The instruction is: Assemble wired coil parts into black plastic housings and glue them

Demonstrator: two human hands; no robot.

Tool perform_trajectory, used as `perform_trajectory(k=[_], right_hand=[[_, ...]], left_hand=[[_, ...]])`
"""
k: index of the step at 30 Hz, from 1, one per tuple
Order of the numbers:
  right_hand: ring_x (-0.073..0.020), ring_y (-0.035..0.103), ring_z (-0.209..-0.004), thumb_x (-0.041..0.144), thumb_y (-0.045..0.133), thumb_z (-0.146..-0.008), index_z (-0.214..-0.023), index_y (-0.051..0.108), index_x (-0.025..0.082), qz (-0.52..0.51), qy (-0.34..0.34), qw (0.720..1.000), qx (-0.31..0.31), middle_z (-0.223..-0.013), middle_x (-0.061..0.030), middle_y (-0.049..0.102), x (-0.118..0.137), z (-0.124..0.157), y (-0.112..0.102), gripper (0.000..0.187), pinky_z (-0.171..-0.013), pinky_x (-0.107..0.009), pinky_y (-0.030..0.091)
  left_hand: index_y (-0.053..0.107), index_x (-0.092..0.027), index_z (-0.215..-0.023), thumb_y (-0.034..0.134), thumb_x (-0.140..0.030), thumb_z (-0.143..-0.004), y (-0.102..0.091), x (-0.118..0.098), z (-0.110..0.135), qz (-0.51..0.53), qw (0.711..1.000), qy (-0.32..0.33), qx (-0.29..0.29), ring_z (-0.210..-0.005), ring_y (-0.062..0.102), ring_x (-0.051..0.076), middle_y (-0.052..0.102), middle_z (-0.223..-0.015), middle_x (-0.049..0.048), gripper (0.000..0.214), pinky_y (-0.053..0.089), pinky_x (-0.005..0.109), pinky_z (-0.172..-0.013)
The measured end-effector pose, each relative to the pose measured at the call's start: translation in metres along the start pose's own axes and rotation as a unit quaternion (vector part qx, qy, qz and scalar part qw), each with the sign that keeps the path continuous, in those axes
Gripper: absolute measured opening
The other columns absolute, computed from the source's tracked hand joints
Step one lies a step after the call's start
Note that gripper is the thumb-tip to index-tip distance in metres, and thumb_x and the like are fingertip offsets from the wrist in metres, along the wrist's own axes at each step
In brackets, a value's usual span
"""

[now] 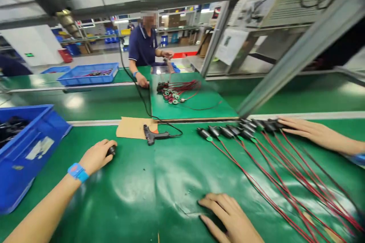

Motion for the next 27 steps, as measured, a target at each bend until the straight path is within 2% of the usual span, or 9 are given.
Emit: perform_trajectory(k=[4,7,9,11,14,16,19,24,27], right_hand=[[-0.0211,0.069,-0.090,0.031,0.056,-0.097,-0.105,0.068,0.026,0.018,0.033,0.999,-0.020,-0.098,-0.0051,0.075,-0.017,-0.055,-0.022,0.016,-0.079,-0.036,0.053],[-0.0247,0.065,-0.102,0.035,0.057,-0.097,-0.103,0.069,0.024,0.048,0.094,0.994,-0.020,-0.105,-0.0068,0.075,-0.060,-0.124,-0.027,0.017,-0.091,-0.041,0.049],[-0.0261,0.061,-0.111,0.033,0.056,-0.098,-0.111,0.068,0.021,0.063,0.129,0.989,-0.032,-0.115,-0.0092,0.072,-0.092,-0.176,-0.024,0.021,-0.098,-0.042,0.046],[-0.0263,0.061,-0.113,0.029,0.058,-0.098,-0.119,0.065,0.018,0.077,0.166,0.982,-0.040,-0.117,-0.0102,0.070,-0.121,-0.224,-0.015,0.025,-0.099,-0.044,0.047],[-0.0246,0.062,-0.114,0.035,0.061,-0.098,-0.126,0.061,0.018,0.089,0.208,0.973,-0.045,-0.126,-0.0095,0.064,-0.152,-0.275,0.004,0.033,-0.100,-0.048,0.051],[-0.0242,0.063,-0.112,0.037,0.062,-0.098,-0.128,0.060,0.017,0.091,0.230,0.968,-0.046,-0.128,-0.0098,0.063,-0.164,-0.292,0.014,0.036,-0.097,-0.048,0.054],[-0.0235,0.064,-0.110,0.037,0.062,-0.098,-0.128,0.060,0.017,0.080,0.248,0.965,-0.043,-0.128,-0.0099,0.063,-0.175,-0.301,0.023,0.036,-0.094,-0.046,0.056],[-0.0229,0.065,-0.109,0.038,0.061,-0.099,-0.128,0.061,0.018,0.047,0.275,0.960,-0.026,-0.127,-0.0098,0.063,-0.186,-0.305,0.027,0.035,-0.093,-0.045,0.056],[-0.0223,0.066,-0.105,0.042,0.061,-0.099,-0.127,0.061,0.017,0.038,0.314,0.949,-0.005,-0.123,-0.0095,0.065,-0.192,-0.310,0.032,0.037,-0.091,-0.044,0.057]], left_hand=[[0.061,-0.029,-0.125,0.052,-0.036,-0.092,0.008,0.007,-0.004,-0.089,0.995,0.007,-0.042,-0.118,0.062,0.040,0.073,-0.113,0.0121,0.035,0.043,0.061,-0.103],[0.064,-0.030,-0.118,0.053,-0.034,-0.093,0.006,-0.012,0.001,-0.160,0.981,0.032,-0.103,-0.135,0.049,0.046,0.074,-0.117,0.0123,0.027,0.026,0.075,-0.110],[0.064,-0.027,-0.116,0.051,-0.031,-0.094,0.005,-0.036,0.005,-0.147,0.979,0.051,-0.132,-0.128,0.055,0.045,0.072,-0.116,0.0153,0.025,0.038,0.071,-0.104],[0.062,-0.024,-0.118,0.048,-0.031,-0.096,0.002,-0.063,0.010,-0.083,0.981,0.062,-0.164,-0.109,0.066,0.039,0.068,-0.113,0.0179,0.027,0.053,0.060,-0.091],[0.060,-0.023,-0.120,0.057,-0.044,-0.093,0.000,-0.105,0.019,0.045,0.976,0.086,-0.193,-0.091,0.070,0.030,0.061,-0.110,0.0157,0.034,0.061,0.047,-0.080],[0.060,-0.027,-0.118,0.061,-0.047,-0.091,0.007,-0.128,0.023,0.115,0.972,0.109,-0.174,-0.087,0.070,0.027,0.059,-0.111,0.0129,0.035,0.064,0.041,-0.074],[0.060,-0.032,-0.116,0.049,-0.031,-0.098,0.019,-0.142,0.026,0.188,0.963,0.131,-0.142,-0.083,0.071,0.022,0.060,-0.107,0.0096,0.021,0.064,0.034,-0.071],[0.039,-0.032,-0.144,0.055,-0.028,-0.095,0.029,-0.129,0.025,0.263,0.946,0.105,-0.157,-0.096,0.072,0.024,0.065,-0.110,0.0099,0.052,0.064,0.036,-0.082],[0.043,-0.027,-0.141,0.057,-0.030,-0.094,0.035,-0.123,0.023,0.282,0.947,0.077,-0.132,-0.099,0.071,0.025,0.068,-0.110,0.0106,0.049,0.063,0.037,-0.083]])
Point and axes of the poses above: each hand's wrist, its own z-axis away from the middle knuckle, its own y-axis out of the palm, x = y × z, the point moved 9 cm from there along -z, towards the middle knuckle
